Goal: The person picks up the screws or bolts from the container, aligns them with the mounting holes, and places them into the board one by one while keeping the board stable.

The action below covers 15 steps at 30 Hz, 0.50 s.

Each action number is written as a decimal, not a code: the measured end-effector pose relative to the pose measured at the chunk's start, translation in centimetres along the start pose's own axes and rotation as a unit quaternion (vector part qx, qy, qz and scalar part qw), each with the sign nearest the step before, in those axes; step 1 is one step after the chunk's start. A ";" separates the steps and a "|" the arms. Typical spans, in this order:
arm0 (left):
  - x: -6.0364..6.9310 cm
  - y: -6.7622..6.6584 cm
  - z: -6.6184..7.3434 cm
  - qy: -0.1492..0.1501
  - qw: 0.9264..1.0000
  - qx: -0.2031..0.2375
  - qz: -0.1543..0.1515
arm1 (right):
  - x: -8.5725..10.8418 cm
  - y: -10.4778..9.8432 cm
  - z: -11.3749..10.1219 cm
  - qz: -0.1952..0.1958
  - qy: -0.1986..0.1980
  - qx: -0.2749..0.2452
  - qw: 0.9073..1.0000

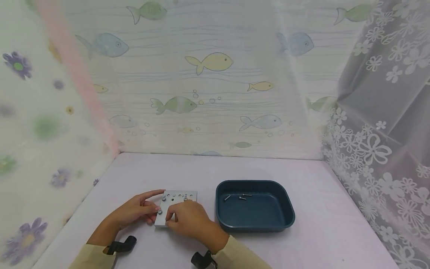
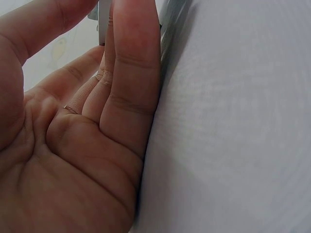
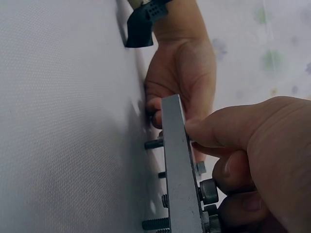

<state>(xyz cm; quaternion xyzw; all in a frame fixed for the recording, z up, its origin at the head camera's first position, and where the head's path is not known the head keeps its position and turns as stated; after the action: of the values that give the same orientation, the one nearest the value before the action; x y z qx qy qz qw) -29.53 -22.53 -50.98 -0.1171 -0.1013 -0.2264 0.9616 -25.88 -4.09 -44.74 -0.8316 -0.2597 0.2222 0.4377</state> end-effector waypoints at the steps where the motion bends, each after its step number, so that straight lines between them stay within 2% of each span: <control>1: 0.0 0.0 0.0 0.001 1.000 0.001 0.000 | 0.0 0.0 0.0 0.000 0.000 -0.002 1.000; 8: -0.1 0.0 -0.1 0.004 1.000 0.004 -0.003 | -0.1 0.0 0.1 -0.008 0.008 -0.006 1.000; 15: -0.1 0.0 0.1 0.006 1.000 0.001 -0.004 | 0.1 -1.7 0.0 -0.011 0.008 -0.015 1.000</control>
<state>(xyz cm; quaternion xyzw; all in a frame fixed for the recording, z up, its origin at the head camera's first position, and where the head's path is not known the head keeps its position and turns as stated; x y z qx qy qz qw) -29.62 -22.49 -50.91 -0.1147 -0.0963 -0.2309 0.9614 -26.21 -3.19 -43.35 -0.8370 -0.2681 0.2068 0.4298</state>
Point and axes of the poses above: each hand's wrist, its own x-axis away from the middle knuckle, its own y-axis out of the palm, z = x × y, the point moved 7 cm from there along -x, towards the middle knuckle, and after that the axes turned 1 degree about -x, right-handed, at the moved point
